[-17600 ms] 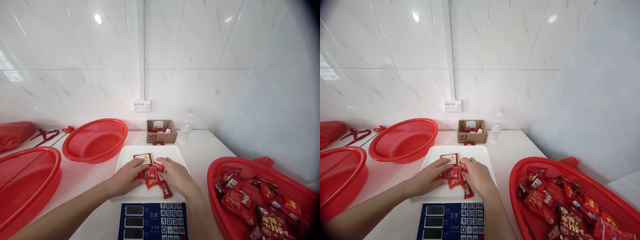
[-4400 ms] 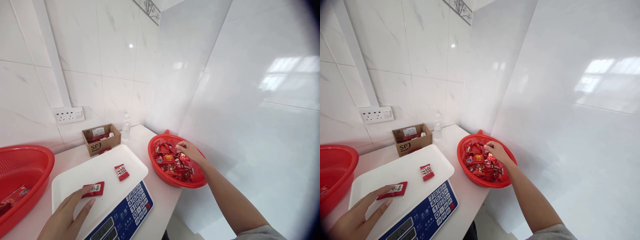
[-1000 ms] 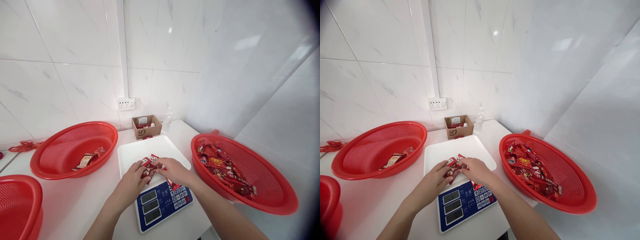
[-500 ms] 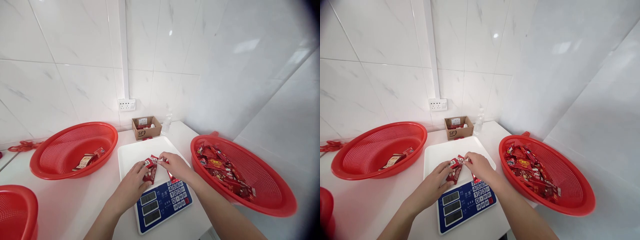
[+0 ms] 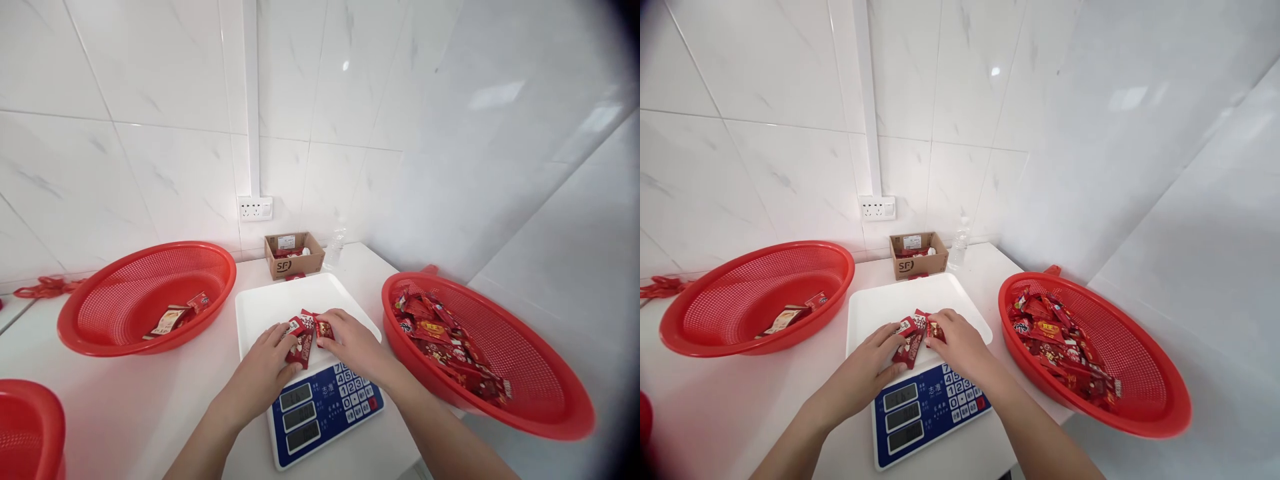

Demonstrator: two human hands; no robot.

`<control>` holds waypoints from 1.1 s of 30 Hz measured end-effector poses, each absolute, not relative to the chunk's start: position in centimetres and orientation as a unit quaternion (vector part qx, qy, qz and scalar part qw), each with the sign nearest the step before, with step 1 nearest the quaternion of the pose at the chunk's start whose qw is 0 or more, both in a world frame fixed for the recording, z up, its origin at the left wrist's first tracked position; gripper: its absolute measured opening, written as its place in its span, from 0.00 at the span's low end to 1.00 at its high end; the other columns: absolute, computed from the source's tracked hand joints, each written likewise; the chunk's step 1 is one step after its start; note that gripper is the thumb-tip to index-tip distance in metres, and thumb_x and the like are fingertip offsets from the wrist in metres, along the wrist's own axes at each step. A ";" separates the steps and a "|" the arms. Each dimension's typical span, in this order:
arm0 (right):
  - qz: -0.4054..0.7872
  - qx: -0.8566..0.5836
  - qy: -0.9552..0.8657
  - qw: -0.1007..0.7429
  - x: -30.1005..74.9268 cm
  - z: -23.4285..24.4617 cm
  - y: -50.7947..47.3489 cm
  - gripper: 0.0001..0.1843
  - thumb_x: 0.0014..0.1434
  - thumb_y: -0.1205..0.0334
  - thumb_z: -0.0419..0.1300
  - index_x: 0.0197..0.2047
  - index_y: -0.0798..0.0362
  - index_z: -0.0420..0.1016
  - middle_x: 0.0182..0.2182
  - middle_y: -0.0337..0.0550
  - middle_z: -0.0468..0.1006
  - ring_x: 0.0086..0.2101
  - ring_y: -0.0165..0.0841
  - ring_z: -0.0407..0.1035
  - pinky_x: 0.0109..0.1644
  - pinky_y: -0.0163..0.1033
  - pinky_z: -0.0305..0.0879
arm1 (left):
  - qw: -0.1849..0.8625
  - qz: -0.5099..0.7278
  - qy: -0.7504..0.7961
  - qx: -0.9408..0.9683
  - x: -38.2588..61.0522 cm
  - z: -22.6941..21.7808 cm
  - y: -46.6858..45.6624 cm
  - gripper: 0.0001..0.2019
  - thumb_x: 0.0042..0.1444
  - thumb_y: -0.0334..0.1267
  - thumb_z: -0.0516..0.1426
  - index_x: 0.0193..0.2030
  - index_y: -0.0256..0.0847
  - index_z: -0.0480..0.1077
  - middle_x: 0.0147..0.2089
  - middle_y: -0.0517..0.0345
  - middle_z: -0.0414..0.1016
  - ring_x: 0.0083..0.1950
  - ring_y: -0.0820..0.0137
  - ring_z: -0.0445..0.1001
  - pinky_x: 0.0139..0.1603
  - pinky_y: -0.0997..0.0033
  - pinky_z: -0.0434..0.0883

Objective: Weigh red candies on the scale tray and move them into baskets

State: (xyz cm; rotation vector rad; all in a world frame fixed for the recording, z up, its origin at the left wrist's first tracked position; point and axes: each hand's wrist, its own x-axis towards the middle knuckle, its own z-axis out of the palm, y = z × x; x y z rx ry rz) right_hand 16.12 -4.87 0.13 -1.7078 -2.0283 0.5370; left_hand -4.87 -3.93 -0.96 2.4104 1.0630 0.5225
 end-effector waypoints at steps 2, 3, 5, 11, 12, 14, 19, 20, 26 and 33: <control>0.198 -0.614 -0.732 0.218 16.1 -0.2 -4.9 0.19 0.55 0.61 0.55 0.51 0.47 0.67 0.50 0.42 0.67 0.49 0.35 0.63 0.52 0.40 0.58 | 0.224 0.188 0.385 0.875 -4.8 -1.0 -4.0 0.18 0.58 0.35 0.52 0.55 0.47 0.63 0.62 0.52 0.59 0.62 0.60 0.58 0.59 0.54 0.61; 0.198 -0.615 -0.732 0.219 16.1 -0.3 -4.8 0.18 0.55 0.63 0.54 0.51 0.47 0.67 0.50 0.42 0.67 0.48 0.35 0.64 0.52 0.40 0.59 | 0.222 0.187 0.383 0.877 -4.8 -1.0 -4.0 0.17 0.58 0.35 0.51 0.54 0.47 0.64 0.62 0.52 0.59 0.62 0.60 0.58 0.59 0.53 0.62; 0.196 -0.617 -0.729 0.222 16.3 -0.5 -4.5 0.17 0.55 0.68 0.52 0.48 0.49 0.69 0.48 0.43 0.68 0.47 0.34 0.65 0.51 0.39 0.59 | 0.217 0.184 0.378 0.881 -4.9 -1.0 -4.0 0.16 0.58 0.35 0.51 0.53 0.47 0.65 0.62 0.52 0.58 0.62 0.60 0.57 0.59 0.53 0.62; 0.193 -0.615 -0.726 0.240 18.3 -1.3 -3.4 0.18 0.51 0.74 0.50 0.42 0.50 0.71 0.46 0.43 0.69 0.46 0.33 0.65 0.52 0.39 0.59 | 0.211 0.168 0.385 0.883 -5.0 -1.3 -4.0 0.17 0.58 0.37 0.51 0.55 0.47 0.64 0.63 0.51 0.57 0.64 0.59 0.55 0.59 0.53 0.61; 0.195 -0.614 -0.725 0.243 18.5 -1.3 -3.3 0.17 0.51 0.75 0.50 0.40 0.50 0.72 0.45 0.42 0.70 0.45 0.33 0.66 0.51 0.39 0.59 | 0.213 0.166 0.385 0.882 -5.0 -1.3 -4.0 0.17 0.59 0.37 0.51 0.55 0.47 0.64 0.64 0.51 0.57 0.64 0.59 0.55 0.60 0.53 0.61; 0.209 -0.609 -0.726 0.241 18.7 -1.3 -3.2 0.17 0.49 0.76 0.49 0.36 0.50 0.72 0.42 0.41 0.72 0.42 0.32 0.67 0.48 0.39 0.61 | 0.218 0.164 0.385 0.882 -5.0 -1.3 -4.0 0.17 0.59 0.38 0.51 0.55 0.47 0.63 0.64 0.51 0.56 0.65 0.59 0.54 0.60 0.53 0.61; 0.286 -0.556 -0.743 0.239 17.3 -0.6 -3.1 0.18 0.48 0.77 0.46 0.34 0.50 0.71 0.36 0.38 0.74 0.34 0.30 0.69 0.37 0.35 0.65 | 0.231 0.172 0.378 0.880 -4.9 -1.1 -4.1 0.17 0.59 0.36 0.51 0.55 0.49 0.63 0.64 0.53 0.55 0.64 0.61 0.56 0.59 0.55 0.63; 0.289 -0.539 -0.750 0.251 16.9 -0.5 -3.1 0.17 0.49 0.77 0.47 0.34 0.50 0.71 0.38 0.38 0.74 0.36 0.30 0.69 0.39 0.36 0.65 | 0.231 0.175 0.374 0.881 -4.8 -1.0 -4.2 0.17 0.59 0.36 0.51 0.55 0.49 0.63 0.64 0.54 0.55 0.64 0.61 0.56 0.59 0.56 0.63; 0.249 -0.554 -0.746 0.274 16.1 -0.1 -3.5 0.15 0.53 0.74 0.49 0.38 0.50 0.72 0.48 0.43 0.70 0.49 0.34 0.65 0.55 0.43 0.59 | 0.211 0.163 0.373 0.889 -4.8 -1.1 -4.1 0.19 0.58 0.35 0.52 0.56 0.49 0.62 0.65 0.54 0.56 0.65 0.59 0.53 0.62 0.51 0.58; 0.258 -0.543 -0.757 0.255 16.5 -0.5 -4.6 0.16 0.54 0.70 0.52 0.44 0.48 0.72 0.49 0.42 0.71 0.49 0.34 0.65 0.56 0.43 0.59 | 0.215 0.159 0.383 0.884 -4.8 -1.1 -4.1 0.18 0.59 0.37 0.51 0.57 0.49 0.62 0.65 0.54 0.56 0.66 0.58 0.52 0.61 0.51 0.59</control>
